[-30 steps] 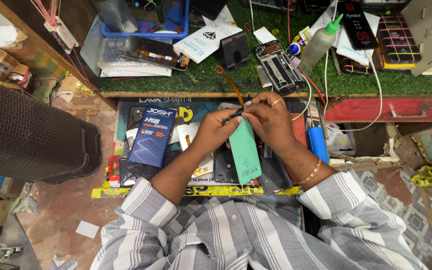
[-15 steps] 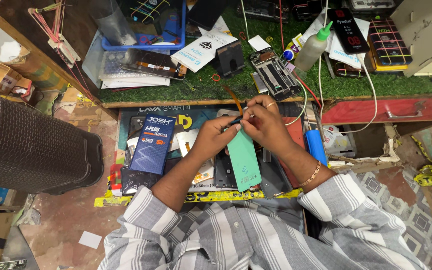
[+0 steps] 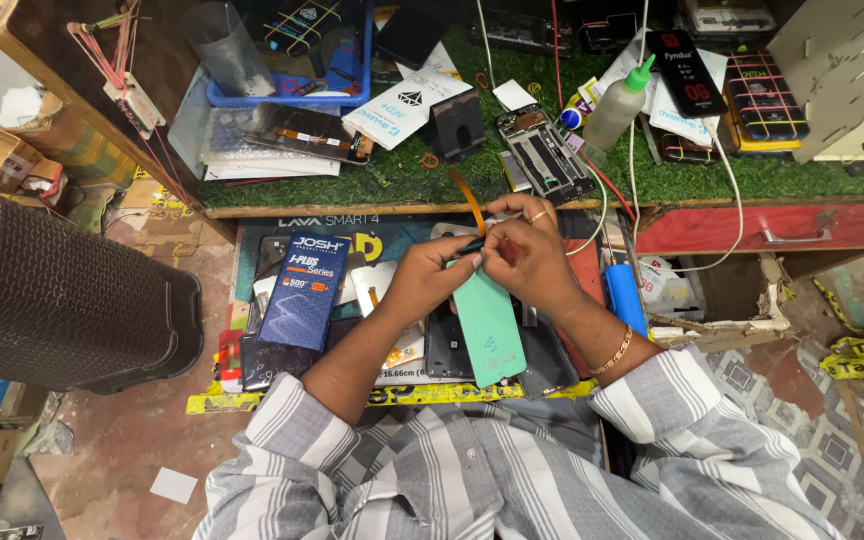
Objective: The person handles a smartphone, removes the back cover, and applies adhesive along the frame edges. They then reattach the back cover and connect internal ribbon cables to the motherboard.
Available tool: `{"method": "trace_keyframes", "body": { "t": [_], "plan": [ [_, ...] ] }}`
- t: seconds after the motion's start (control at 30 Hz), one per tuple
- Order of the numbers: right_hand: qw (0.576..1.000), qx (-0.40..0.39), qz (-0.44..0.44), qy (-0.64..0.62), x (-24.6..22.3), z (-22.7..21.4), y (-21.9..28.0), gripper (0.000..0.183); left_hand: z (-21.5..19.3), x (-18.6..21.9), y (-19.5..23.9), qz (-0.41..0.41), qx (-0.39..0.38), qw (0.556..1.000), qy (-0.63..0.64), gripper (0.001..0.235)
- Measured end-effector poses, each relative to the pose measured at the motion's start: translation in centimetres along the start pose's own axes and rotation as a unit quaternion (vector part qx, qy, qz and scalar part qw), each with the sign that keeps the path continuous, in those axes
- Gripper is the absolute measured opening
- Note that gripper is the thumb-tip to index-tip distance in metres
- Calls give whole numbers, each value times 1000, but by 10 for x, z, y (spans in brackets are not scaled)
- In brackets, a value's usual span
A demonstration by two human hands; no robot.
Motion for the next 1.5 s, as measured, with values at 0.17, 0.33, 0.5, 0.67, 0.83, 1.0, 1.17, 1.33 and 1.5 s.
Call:
{"method": "trace_keyframes", "body": {
  "t": [0.17, 0.33, 0.5, 0.67, 0.83, 1.0, 1.17, 1.33, 1.5],
  "plan": [
    [1000, -2, 1, -14, -1, -1, 0, 12, 0, 11, -2, 76, -1, 997, -16, 33],
    [999, 13, -33, 2, -12, -6, -2, 13, 3, 1, -3, 42, -7, 999, 4, 35],
    [997, 27, -68, -9, -20, -13, -3, 17, 7, -11, -3, -18, -23, 1000, 7, 35],
    [998, 59, -12, -21, -4, -28, 0, 11, 10, -3, -4, 21, -47, 997, 53, 37],
    [991, 129, 47, -5, 19, -50, -4, 26, 1, -9, -4, -20, -24, 996, 83, 42],
    [992, 118, 33, -18, 22, -63, -2, 59, -5, 7, 0, 33, -19, 984, 172, 51],
    [948, 66, 202, -235, 34, -43, 30, 18, -5, 13, 22, 39, -27, 979, 200, 39],
    [843, -70, 288, -449, -2, 12, 73, 35, 9, -3, 57, 22, -23, 984, 176, 28],
    [863, -65, 320, -384, -6, 24, 108, 21, 26, -21, 92, -4, -8, 990, 137, 19]
  ]
}}
Point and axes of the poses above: each hand's wrist, its own y-axis away from the middle knuckle, its own z-axis out of the palm, x = y × z, the point moved 10 cm from there along -y, towards the middle knuckle, and after that the axes turned 4 degrees about -z, right-handed, at the moved point
